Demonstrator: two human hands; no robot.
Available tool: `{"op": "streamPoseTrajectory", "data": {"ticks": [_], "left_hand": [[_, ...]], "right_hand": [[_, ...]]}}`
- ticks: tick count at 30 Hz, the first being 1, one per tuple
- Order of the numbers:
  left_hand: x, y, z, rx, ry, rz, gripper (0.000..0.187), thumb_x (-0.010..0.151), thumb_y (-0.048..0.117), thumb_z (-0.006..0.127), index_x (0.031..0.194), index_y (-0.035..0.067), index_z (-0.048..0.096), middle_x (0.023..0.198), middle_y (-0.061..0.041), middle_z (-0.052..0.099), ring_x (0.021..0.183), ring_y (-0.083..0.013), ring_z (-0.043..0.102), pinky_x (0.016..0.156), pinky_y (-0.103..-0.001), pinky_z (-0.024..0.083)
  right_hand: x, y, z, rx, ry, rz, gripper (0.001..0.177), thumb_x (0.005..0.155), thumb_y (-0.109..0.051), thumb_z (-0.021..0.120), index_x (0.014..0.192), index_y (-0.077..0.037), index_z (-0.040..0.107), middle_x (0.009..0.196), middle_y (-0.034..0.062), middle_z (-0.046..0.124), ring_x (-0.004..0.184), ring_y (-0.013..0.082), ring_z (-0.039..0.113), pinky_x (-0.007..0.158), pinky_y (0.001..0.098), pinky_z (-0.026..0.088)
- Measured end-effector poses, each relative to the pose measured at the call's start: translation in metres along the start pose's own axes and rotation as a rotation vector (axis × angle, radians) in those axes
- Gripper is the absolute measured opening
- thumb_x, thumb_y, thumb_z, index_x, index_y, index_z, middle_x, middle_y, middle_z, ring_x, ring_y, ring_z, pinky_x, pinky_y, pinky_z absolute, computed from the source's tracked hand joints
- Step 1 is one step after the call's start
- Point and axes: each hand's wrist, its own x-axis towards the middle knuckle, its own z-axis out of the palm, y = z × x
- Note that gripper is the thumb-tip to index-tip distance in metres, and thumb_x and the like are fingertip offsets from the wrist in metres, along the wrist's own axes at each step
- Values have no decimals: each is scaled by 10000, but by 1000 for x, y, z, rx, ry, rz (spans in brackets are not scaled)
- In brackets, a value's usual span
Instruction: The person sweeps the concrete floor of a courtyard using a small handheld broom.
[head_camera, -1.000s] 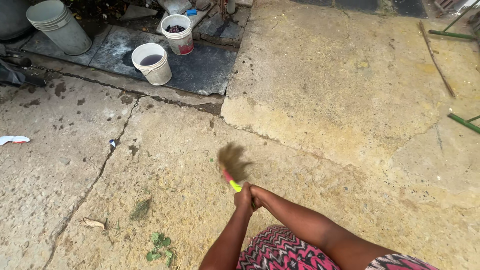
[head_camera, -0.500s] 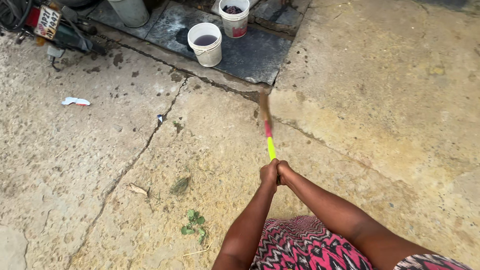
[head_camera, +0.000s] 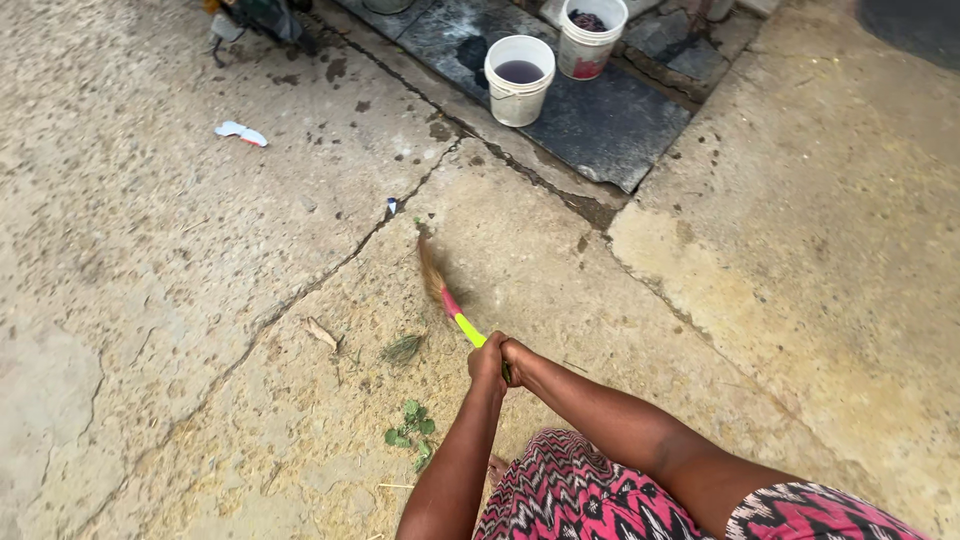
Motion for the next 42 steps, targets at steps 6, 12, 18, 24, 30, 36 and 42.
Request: {"op": "streamPoseTrajectory", "data": {"ticks": [6,12,18,24,30,36,42], "left_hand": [[2,54,6,-123,-114,40,252,720,132,797,872,-33,682,784,-114,682,632,-227,636,580,-355,525],[19,51,25,-136,-212,29,241,770,192,792,890,7,694,803,-102,663,652,-205,595,602,-353,500],[70,64,23,-196,-87,-76,290,780,183,784,941,-47,713,863,-147,704,704,-250,665,650,-392,562],[96,117,30,-431,116,-8,326,812,200,768,977,-73,699,893,-164,706,731,-256,686,662,-416,566],[89,155,128,-416,248,38,244,725,168,788,791,-7,631,779,-121,655,646,-222,607,590,-377,496],[127,173,175,-381,212,208,272,701,161,803,685,-12,593,682,-96,617,571,-185,542,550,-375,464],[170,197,142,-458,159,151,280,725,222,797,734,-9,640,736,-95,649,613,-191,588,570,-374,481]], "right_hand": [[5,-30,25,-16,104,-84,394,963,-323,454,1104,4,621,1007,220,689,854,333,684,741,500,581],[7,-61,24,-5,128,-134,368,967,-316,404,1096,-35,603,1038,208,669,918,322,668,801,503,558],[43,-79,41,-91,22,-36,372,982,-298,366,1112,-37,597,1077,228,666,994,327,667,876,504,560],[73,-112,79,-378,-45,203,363,1000,-402,484,1053,-70,621,973,150,692,777,276,683,700,464,571],[70,-229,46,-506,-109,112,315,1005,-315,449,1061,-62,629,919,126,677,786,229,671,642,396,569],[75,-282,49,-449,-250,25,298,995,-302,403,1051,-94,609,921,94,657,763,217,650,594,386,551],[113,-286,104,-573,35,96,369,996,-342,406,1066,-28,588,941,189,673,801,266,687,667,435,585]]}}
